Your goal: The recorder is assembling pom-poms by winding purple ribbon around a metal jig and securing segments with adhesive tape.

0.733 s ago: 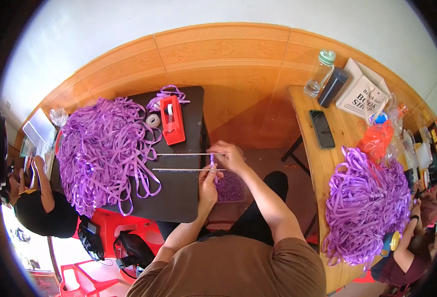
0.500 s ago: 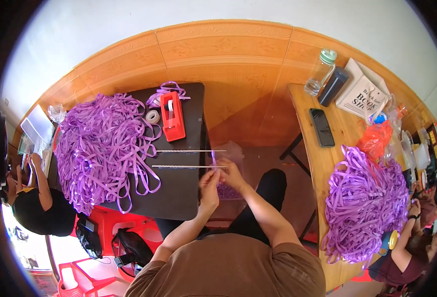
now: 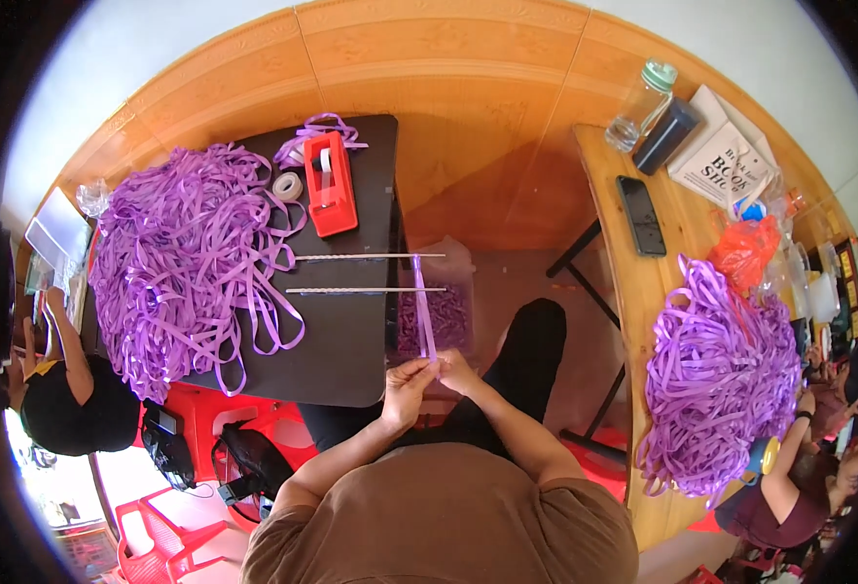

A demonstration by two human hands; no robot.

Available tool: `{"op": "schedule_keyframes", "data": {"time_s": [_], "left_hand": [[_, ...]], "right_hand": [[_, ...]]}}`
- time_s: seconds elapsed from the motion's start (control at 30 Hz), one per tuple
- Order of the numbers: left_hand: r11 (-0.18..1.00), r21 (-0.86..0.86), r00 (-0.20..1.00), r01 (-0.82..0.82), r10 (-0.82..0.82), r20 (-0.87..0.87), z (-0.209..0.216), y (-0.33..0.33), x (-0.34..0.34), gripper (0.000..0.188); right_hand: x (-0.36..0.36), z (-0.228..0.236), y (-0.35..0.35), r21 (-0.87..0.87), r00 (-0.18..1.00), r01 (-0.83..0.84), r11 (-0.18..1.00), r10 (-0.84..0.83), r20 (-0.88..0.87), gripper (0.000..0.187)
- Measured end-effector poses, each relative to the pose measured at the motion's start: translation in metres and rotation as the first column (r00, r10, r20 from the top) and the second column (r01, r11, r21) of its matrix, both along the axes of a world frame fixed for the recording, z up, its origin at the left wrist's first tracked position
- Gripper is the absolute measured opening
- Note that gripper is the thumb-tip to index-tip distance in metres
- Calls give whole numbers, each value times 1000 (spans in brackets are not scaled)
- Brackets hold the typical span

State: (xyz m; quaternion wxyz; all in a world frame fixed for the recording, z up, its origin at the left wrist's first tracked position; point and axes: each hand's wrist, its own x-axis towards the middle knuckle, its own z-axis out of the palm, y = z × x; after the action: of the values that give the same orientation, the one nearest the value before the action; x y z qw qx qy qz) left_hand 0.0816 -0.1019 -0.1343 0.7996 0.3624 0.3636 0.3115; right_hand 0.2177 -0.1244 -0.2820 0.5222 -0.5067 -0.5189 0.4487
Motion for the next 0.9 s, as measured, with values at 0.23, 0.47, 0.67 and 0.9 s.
{"op": "schedule_keyframes", "data": {"time_s": [0.23,0.47,0.67,0.9], "left_hand": [[919,385,995,86,-57,-87,-22,-8,-14,13],[844,508,967,171,-47,-249,-49,2,-17,16],[958,259,976,120,-66,-209,-100,10,-22,19],[815,519,901,260,-11,-433,-101,-4,-37,17]], "right_hand": [[-6,2,-4,-203,982,6,979,-44,-185,23],[-8,-22,-7,-246,956,-2,969,-70,-285,22],[-29,7,-32,-460,982,16,888,-102,-162,19],[-17,6,-38,-508,977,-16,861,-94,-190,20]]}}
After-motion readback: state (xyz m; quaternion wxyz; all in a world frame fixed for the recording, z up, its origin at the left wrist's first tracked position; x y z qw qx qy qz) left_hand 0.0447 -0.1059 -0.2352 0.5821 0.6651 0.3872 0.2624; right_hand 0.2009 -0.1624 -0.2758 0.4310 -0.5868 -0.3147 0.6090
